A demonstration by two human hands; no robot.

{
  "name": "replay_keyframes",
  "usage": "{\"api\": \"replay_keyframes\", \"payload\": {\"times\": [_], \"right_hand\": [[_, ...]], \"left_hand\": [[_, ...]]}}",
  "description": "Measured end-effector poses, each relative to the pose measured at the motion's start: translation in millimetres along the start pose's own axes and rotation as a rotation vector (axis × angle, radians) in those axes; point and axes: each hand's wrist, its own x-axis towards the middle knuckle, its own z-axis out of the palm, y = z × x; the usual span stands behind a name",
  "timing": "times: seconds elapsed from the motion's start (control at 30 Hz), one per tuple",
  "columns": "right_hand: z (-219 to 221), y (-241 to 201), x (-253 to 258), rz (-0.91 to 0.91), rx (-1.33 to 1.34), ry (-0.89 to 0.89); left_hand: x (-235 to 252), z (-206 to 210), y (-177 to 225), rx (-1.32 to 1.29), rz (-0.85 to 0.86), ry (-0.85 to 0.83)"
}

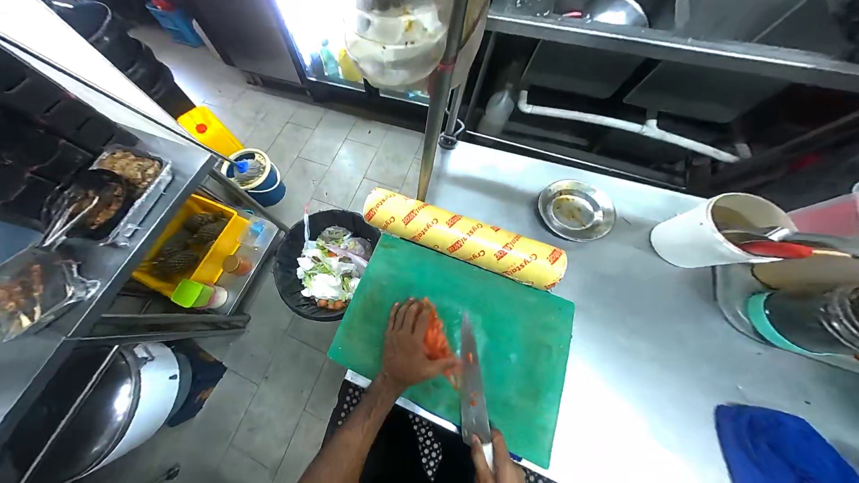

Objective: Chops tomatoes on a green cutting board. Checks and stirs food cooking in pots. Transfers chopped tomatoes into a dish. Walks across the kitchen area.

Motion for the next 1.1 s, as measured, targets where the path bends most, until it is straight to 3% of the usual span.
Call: {"api": "replay_keyframes", "payload": {"times": [0.3,0.6,0.8,1.1], "right_hand": [[48,-61,36,-0.070,-0.032,0.119],[46,-73,58,-0.195,-0.021,0.063],[29,-82,56,-0.229,-0.041,0.051],[-36,-74,41,-0.284,-0.071,0.063]], "left_hand": [[-3,17,29,0.041,-0.141,0.071],[7,25,43,-0.241,-0.281,0.274],[13,18,57,-0.399,-0.401,0.350],[33,17,125,-0.479,-0.437,0.490]]}}
